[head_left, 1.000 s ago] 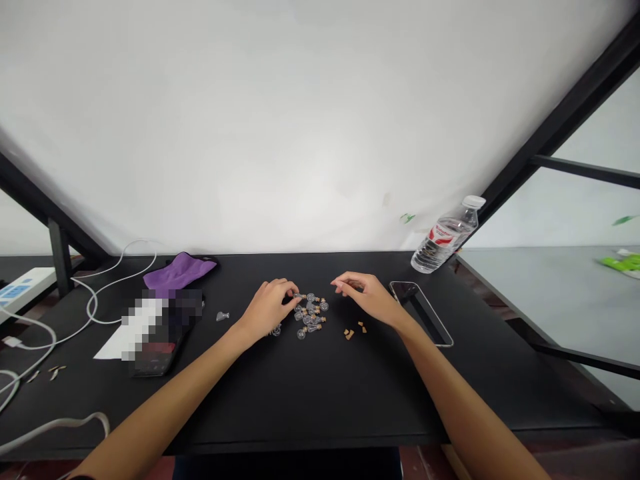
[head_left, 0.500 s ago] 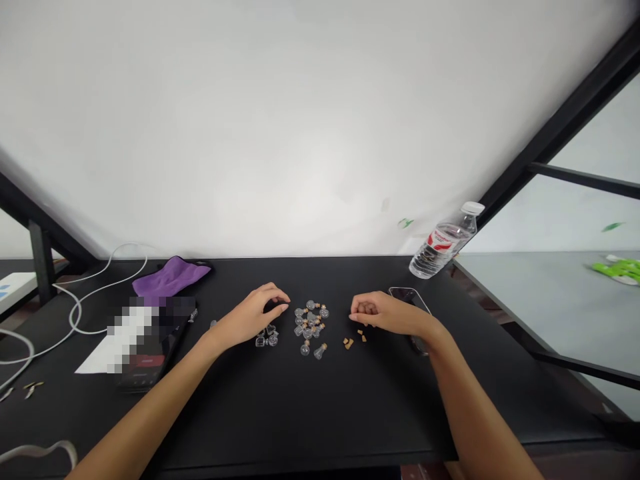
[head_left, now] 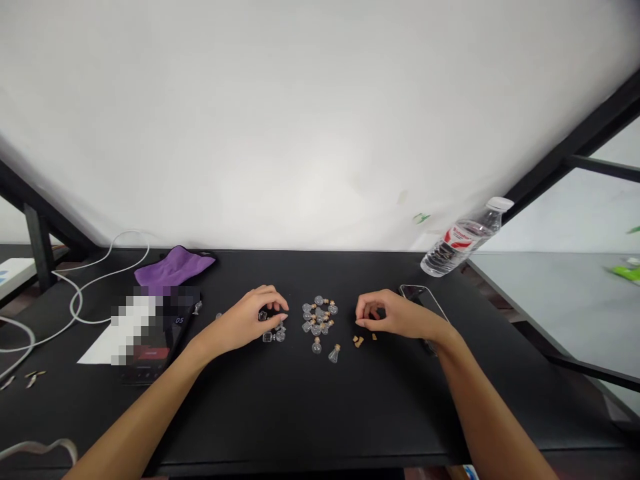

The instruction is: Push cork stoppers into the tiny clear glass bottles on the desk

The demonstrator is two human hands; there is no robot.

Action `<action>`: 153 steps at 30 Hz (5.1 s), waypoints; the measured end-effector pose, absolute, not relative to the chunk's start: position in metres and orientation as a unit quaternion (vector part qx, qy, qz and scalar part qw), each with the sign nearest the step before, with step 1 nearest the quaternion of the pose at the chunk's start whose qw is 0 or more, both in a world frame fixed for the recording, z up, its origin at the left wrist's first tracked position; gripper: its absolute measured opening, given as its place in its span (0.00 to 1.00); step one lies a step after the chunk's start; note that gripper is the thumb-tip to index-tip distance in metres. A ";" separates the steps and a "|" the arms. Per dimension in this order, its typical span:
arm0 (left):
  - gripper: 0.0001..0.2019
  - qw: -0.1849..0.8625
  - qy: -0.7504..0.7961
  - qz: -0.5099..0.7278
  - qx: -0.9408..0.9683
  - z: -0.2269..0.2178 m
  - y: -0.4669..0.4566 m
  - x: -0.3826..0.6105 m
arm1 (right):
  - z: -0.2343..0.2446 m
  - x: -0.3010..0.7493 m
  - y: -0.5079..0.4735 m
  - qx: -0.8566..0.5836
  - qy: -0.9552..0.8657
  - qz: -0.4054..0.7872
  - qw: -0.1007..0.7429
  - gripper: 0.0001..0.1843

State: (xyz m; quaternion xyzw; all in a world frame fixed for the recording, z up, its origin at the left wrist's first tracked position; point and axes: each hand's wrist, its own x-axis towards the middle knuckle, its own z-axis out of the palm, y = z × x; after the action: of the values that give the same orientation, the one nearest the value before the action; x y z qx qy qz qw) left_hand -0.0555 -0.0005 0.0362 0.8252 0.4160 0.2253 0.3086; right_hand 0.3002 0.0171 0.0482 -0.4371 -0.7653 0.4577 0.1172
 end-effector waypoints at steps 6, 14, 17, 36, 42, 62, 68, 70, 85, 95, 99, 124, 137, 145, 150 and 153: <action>0.05 0.264 0.409 0.191 0.852 0.042 -0.007 -0.052 | 0.053 0.276 0.001 -0.281 -0.709 0.644 0.057 0.12; 0.11 0.253 0.396 0.127 0.874 0.047 -0.009 -0.056 | 0.043 0.261 -0.003 -0.284 -0.694 0.650 0.125 0.12; 0.10 0.242 0.393 0.124 0.878 0.042 -0.009 -0.054 | 0.042 0.259 -0.001 -0.318 -0.695 0.611 0.207 0.14; 0.07 0.302 0.343 0.404 0.793 0.030 -0.016 -0.026 | 0.022 0.228 -0.005 -0.337 -0.672 0.546 0.370 0.15; 0.09 0.329 0.349 0.427 0.767 0.028 -0.022 -0.015 | 0.017 0.213 -0.012 -0.338 -0.664 0.538 0.393 0.14; 0.12 0.475 0.390 0.400 0.680 0.024 -0.022 -0.013 | 0.013 0.216 -0.009 -0.341 -0.660 0.533 0.405 0.13; 0.09 0.516 0.397 0.396 0.648 0.025 -0.023 -0.013 | 0.015 0.215 -0.010 -0.340 -0.668 0.533 0.393 0.12; 0.09 0.528 0.397 0.392 0.640 0.026 -0.023 -0.013 | 0.016 0.215 -0.010 -0.339 -0.672 0.529 0.391 0.12; 0.09 0.592 0.365 0.408 0.591 0.021 -0.023 -0.013 | 0.019 0.215 -0.014 -0.298 -0.730 0.433 0.437 0.08; 0.07 0.595 0.354 0.421 0.586 0.019 -0.022 -0.013 | 0.025 0.215 -0.016 -0.304 -0.752 0.386 0.439 0.04; 0.07 0.586 0.349 0.430 0.591 0.020 -0.023 -0.013 | 0.023 0.215 -0.016 -0.307 -0.742 0.399 0.442 0.06; 0.08 0.500 0.371 0.441 0.647 0.023 -0.025 -0.009 | 0.011 0.211 -0.016 -0.321 -0.653 0.539 0.424 0.09; 0.07 0.355 0.390 0.380 0.760 0.024 -0.020 -0.015 | 0.023 0.216 -0.013 -0.375 -0.716 0.448 0.382 0.12; 0.09 0.191 0.400 0.271 0.854 0.013 -0.011 -0.027 | 0.030 0.241 0.002 -0.420 -0.731 0.335 0.419 0.14; 0.12 0.197 0.403 0.253 0.857 0.012 -0.009 -0.026 | 0.028 0.245 0.007 -0.436 -0.740 0.315 0.404 0.15; 0.12 0.233 0.410 0.268 0.840 0.019 -0.004 -0.035 | 0.030 0.251 0.011 -0.442 -0.757 0.309 0.369 0.16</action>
State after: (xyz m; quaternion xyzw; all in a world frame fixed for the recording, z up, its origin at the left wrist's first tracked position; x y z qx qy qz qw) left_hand -0.0347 -0.0038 0.0194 0.8401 0.4101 0.2677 0.2333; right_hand 0.2511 0.0107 0.0300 -0.4418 -0.7568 0.3092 0.3694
